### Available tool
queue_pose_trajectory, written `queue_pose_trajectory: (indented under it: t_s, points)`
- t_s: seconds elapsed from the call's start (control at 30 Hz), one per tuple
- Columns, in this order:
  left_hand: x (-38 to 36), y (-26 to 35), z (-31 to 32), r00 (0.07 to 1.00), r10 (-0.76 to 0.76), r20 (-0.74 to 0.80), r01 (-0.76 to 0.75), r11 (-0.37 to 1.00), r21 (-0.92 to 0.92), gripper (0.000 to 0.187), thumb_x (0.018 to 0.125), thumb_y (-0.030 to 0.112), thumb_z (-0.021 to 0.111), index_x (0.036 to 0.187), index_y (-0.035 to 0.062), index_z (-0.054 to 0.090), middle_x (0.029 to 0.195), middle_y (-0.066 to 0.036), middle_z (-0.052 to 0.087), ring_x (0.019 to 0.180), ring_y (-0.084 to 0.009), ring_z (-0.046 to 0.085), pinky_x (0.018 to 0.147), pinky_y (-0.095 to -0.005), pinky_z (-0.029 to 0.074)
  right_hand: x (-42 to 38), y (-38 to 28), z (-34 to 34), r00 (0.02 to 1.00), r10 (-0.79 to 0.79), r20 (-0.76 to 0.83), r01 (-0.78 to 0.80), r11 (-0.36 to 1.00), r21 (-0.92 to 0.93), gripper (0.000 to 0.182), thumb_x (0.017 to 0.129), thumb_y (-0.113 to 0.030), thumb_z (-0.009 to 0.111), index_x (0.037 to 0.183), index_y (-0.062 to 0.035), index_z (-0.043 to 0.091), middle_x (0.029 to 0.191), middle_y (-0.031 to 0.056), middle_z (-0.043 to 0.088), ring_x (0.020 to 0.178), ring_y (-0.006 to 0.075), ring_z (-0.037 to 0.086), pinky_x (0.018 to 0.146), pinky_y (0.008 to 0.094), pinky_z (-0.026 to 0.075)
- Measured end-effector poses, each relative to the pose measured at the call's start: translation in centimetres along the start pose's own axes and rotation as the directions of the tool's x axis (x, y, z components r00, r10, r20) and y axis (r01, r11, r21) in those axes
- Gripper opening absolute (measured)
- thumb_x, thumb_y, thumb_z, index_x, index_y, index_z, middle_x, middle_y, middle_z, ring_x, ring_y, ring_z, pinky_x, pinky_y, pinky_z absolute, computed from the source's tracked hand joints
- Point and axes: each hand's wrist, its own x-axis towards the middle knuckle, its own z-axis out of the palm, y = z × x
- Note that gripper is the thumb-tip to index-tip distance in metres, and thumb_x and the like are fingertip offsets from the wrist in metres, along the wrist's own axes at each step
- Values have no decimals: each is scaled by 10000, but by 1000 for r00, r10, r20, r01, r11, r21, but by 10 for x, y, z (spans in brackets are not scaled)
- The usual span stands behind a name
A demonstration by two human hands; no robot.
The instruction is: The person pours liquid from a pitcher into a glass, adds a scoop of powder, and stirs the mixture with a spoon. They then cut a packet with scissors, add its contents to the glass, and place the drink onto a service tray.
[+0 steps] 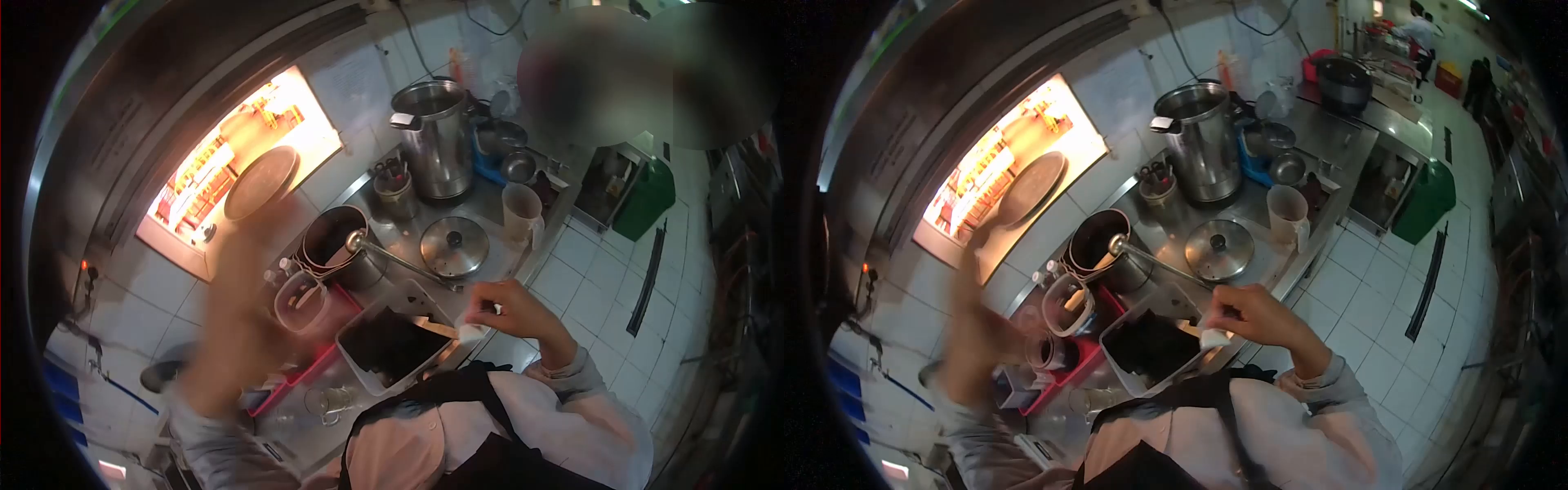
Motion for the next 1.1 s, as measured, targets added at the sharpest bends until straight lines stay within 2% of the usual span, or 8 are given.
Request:
queue_pose_trajectory:
  t_s: [0.07,0.17,0.33,0.43,0.63,0.77,0.9,1.1]
  points:
    - [-14,1,49,899,264,349,-177,949,-261,714,697,284,803,1237,-37,465,1221,-198,513,1123,-370,515,947,-430,413,21,-8,14,992,-61,113,53,996,67,197,824,-158,693,773,-41,543,658,54,550,581,131,525,536,283,400]
    - [-67,-19,126,924,73,376,104,897,-429,726,701,255,809,1273,-18,452,1169,-174,543,1112,-303,550,974,-407,399,45,-8,37,939,-203,276,167,975,147,225,815,-175,705,769,-42,528,666,52,535,580,135,510,534,291,392]
    - [-153,-28,194,781,-397,482,582,184,-792,412,864,49,647,1218,23,437,1107,-88,573,1016,-153,581,897,-323,461,88,-1,56,862,-182,473,-9,927,374,217,832,-161,699,878,-37,526,763,50,586,662,114,565,610,264,459]
    - [-207,-32,221,744,-562,362,574,260,-776,360,901,70,599,1207,36,411,941,-69,602,922,-150,607,792,-298,481,138,47,63,913,-141,384,-102,831,547,243,888,-161,642,1055,-55,500,916,53,615,810,140,624,734,270,521]
    - [-268,-4,207,466,-885,12,770,399,-497,420,888,93,603,1228,46,360,868,-112,624,821,-189,622,733,-323,472,382,243,43,959,-273,76,282,899,-334,270,829,-73,611,1082,-11,539,1067,175,548,980,303,551,867,389,449]
    - [-278,27,198,235,-968,-90,545,207,-813,333,922,83,550,1182,59,344,885,-101,619,803,-152,589,727,-311,472,472,314,56,988,68,140,102,398,-912,339,820,-32,553,1152,10,499,1153,261,541,1066,431,521,932,495,414]
    - [-296,41,214,43,-985,-170,488,169,-856,211,912,27,527,1096,44,424,956,-101,618,855,-128,581,735,-277,473,572,460,49,940,-82,330,339,303,-891,286,908,-60,403,1144,31,537,1101,258,595,1032,412,574,896,482,459]
    - [-303,58,222,114,-958,-263,610,276,-742,131,858,-18,545,937,24,641,1012,-79,630,937,-140,590,785,-286,480,519,346,58,977,106,184,163,181,-970,259,903,-88,472,1124,3,573,1019,223,643,953,385,628,820,448,512]
